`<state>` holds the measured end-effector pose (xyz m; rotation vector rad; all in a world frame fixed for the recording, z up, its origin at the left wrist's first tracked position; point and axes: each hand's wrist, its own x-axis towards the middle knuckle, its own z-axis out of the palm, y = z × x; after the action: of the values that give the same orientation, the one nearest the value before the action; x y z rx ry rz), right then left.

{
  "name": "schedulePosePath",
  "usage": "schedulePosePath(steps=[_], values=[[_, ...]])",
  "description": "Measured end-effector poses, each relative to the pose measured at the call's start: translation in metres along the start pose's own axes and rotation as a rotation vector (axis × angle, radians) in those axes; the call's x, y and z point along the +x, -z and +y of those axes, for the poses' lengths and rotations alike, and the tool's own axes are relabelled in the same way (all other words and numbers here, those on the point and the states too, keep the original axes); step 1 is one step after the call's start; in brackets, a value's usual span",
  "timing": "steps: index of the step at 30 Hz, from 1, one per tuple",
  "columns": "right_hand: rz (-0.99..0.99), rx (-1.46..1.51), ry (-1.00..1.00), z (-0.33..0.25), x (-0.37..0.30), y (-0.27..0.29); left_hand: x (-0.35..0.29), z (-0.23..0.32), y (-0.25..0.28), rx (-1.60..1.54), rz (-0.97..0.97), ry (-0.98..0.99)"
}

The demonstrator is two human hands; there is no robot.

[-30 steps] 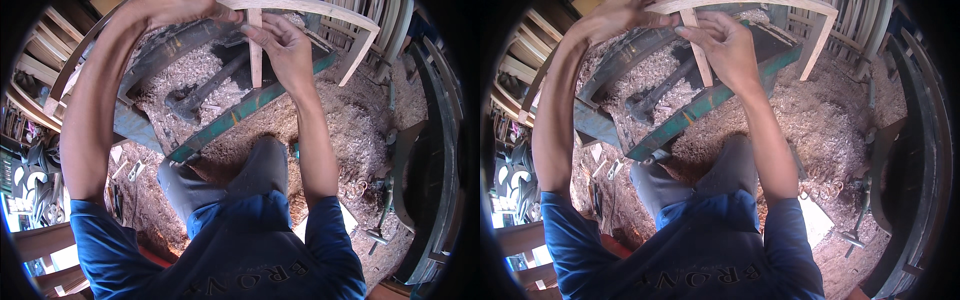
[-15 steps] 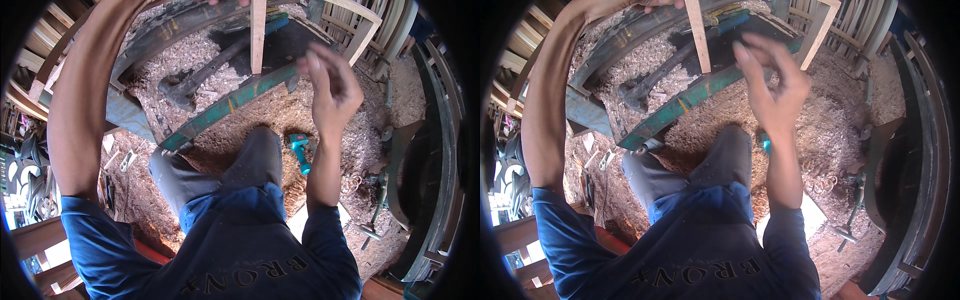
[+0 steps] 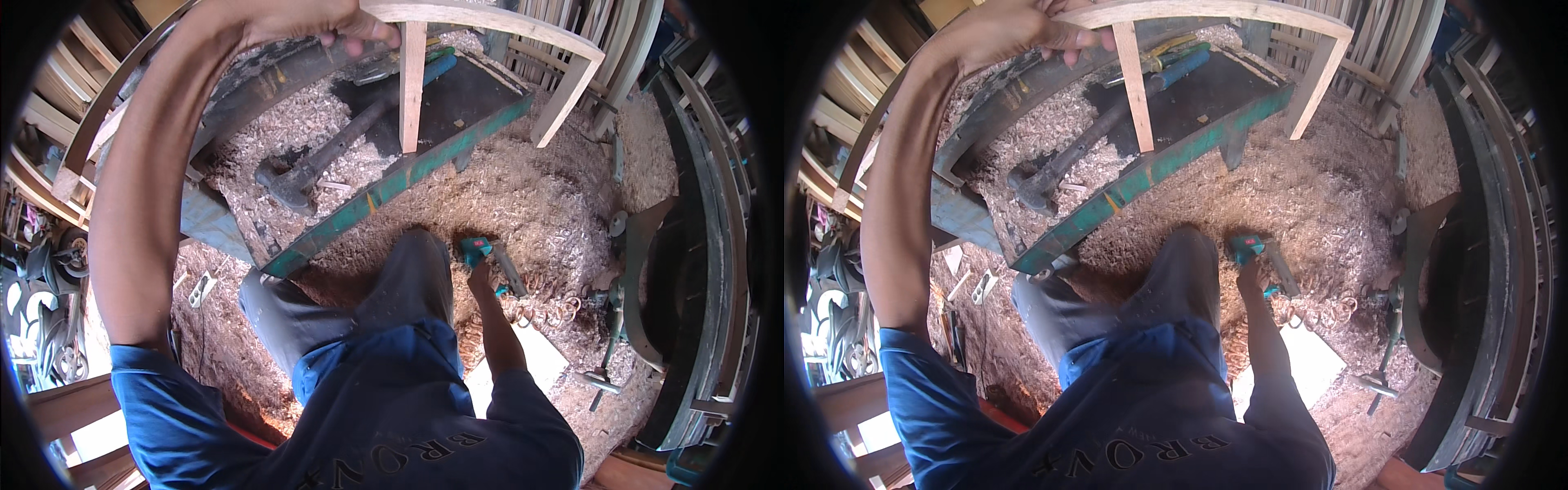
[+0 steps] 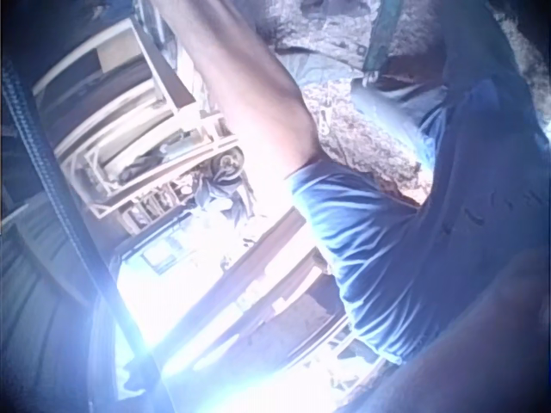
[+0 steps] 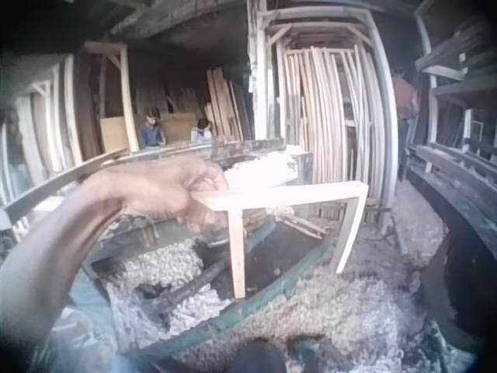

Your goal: The person assembles a wooden frame by attaching vertical supports to a horizontal piece using a nail gun. They then place a curved wooden panel on top of the assembled frame and adjust its position.

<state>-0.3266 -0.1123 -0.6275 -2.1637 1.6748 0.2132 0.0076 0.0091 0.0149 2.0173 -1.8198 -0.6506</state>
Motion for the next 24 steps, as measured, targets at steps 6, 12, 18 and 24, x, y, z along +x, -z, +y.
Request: schedulePosePath(steps=[6, 12, 18, 24], values=[[0.002, 0.106, 0.06, 0.002, 0.021, 0.052, -0.002, -0.008, -0.015, 0.083, 0.21, -0.121], [-0.492, 0.539, 0.209, 0.033, -0.076, 0.214, -0.005, -0.018, -0.018, 0.037, 0.191, -0.106], [-0.24, 0.278, 0.397, -0.039, -0.218, 0.327, -0.013, -0.004, -0.012, 0.036, 0.189, -0.038], [-0.227, 0.0, 0.559, -0.096, -0.276, 0.4, -0.006, -0.009, -0.007, 0.144, 0.155, -0.053]])
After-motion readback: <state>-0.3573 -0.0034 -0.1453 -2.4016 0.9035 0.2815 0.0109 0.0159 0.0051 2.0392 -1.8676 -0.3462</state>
